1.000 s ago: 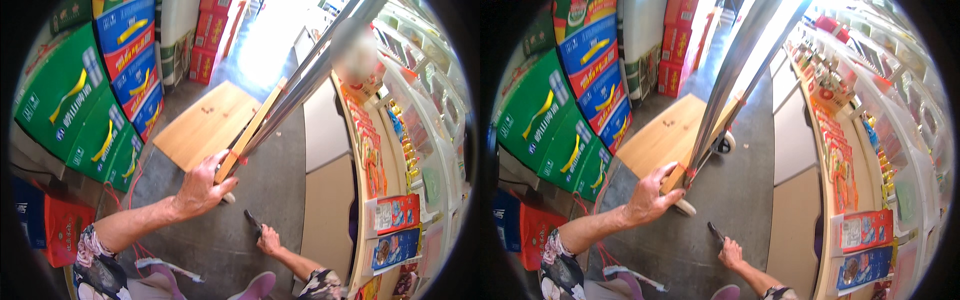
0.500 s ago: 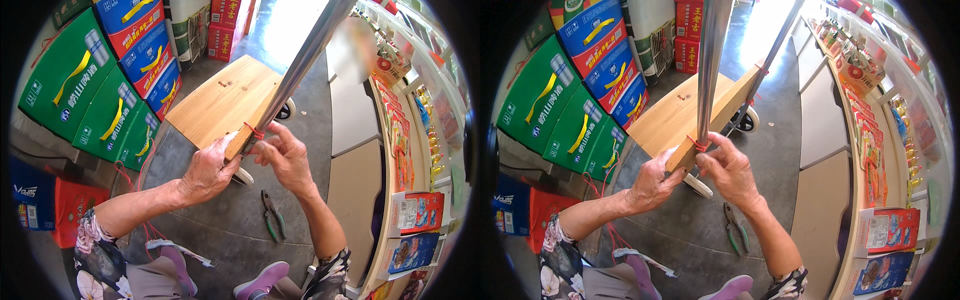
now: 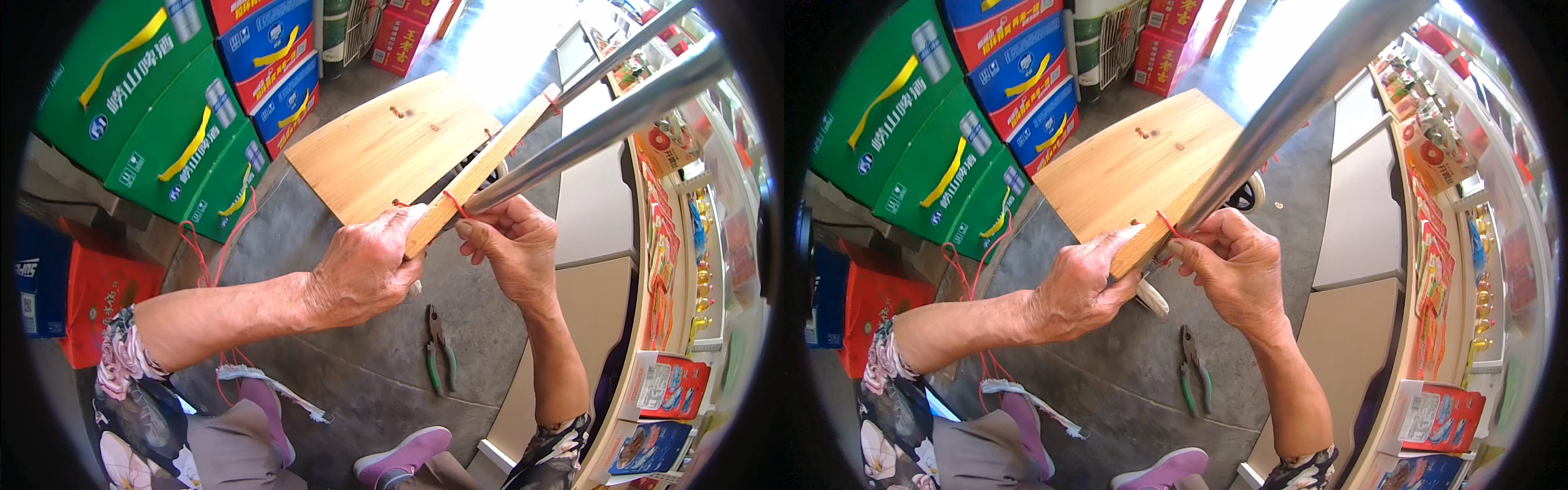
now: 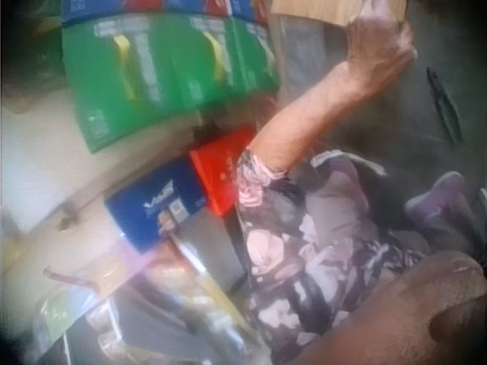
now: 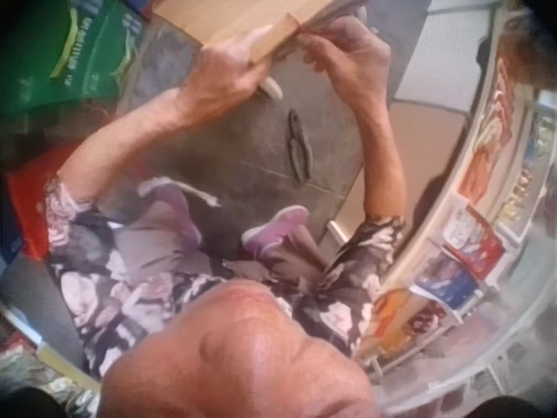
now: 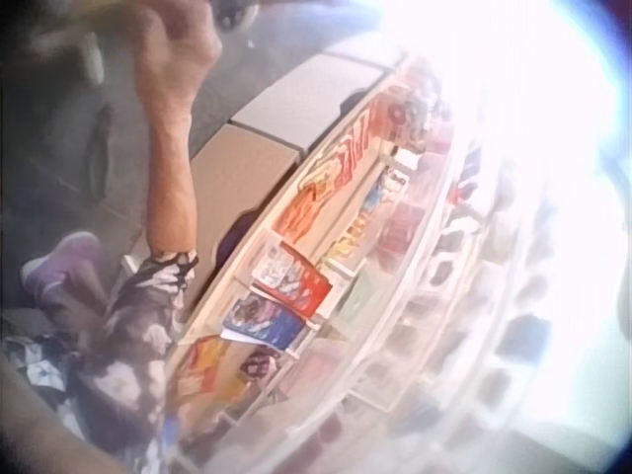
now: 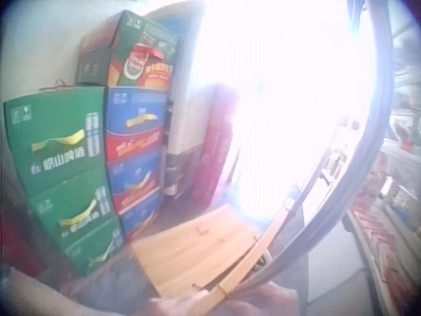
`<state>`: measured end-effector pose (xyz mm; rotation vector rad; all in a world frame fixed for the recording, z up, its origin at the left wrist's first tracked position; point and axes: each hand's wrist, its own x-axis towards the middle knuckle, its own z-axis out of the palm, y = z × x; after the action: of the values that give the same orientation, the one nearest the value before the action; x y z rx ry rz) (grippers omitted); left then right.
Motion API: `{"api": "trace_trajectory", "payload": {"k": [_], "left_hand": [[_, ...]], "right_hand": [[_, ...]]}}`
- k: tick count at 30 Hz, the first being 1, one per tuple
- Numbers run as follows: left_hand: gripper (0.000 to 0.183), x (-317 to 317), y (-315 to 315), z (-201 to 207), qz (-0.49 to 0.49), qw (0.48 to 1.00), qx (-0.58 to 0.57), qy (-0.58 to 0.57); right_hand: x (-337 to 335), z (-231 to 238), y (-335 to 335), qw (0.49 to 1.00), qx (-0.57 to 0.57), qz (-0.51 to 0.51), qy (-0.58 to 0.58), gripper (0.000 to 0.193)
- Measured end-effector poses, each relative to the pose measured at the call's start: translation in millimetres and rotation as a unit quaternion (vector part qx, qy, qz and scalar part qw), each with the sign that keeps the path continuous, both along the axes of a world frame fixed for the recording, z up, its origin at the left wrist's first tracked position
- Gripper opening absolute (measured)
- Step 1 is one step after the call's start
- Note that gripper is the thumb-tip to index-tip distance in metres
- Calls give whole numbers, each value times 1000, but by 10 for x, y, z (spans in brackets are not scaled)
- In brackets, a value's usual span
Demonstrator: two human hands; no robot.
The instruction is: The person assembles a small wooden cart by attaching a wooden board to metal poles using red string. They use pliers to tighten the string and secure the board to the frame, then test the connection by lifting and adjusting the cart.
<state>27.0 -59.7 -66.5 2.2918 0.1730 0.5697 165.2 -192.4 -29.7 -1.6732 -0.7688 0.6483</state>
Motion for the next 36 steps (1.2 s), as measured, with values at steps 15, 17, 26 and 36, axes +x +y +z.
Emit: {"api": "trace_trajectory", "payload": {"k": [15, 17, 26, 36], "left_hand": [[40, 9, 81, -7, 16, 999, 37, -28], [37, 2, 84, 37, 15, 1000, 15, -12], [56, -89, 131, 126, -25, 999, -47, -3], [50, 628, 264, 437, -164, 985, -56, -22]], "right_hand": [[-182, -540, 178, 925, 131, -97, -344, 38], [-157, -513, 115, 952, 136, -59, -267, 43], [-136, -618, -1, 921, 110, -59, -368, 46], [-110, -282, 71, 819, 27, 7, -573, 16]]}}
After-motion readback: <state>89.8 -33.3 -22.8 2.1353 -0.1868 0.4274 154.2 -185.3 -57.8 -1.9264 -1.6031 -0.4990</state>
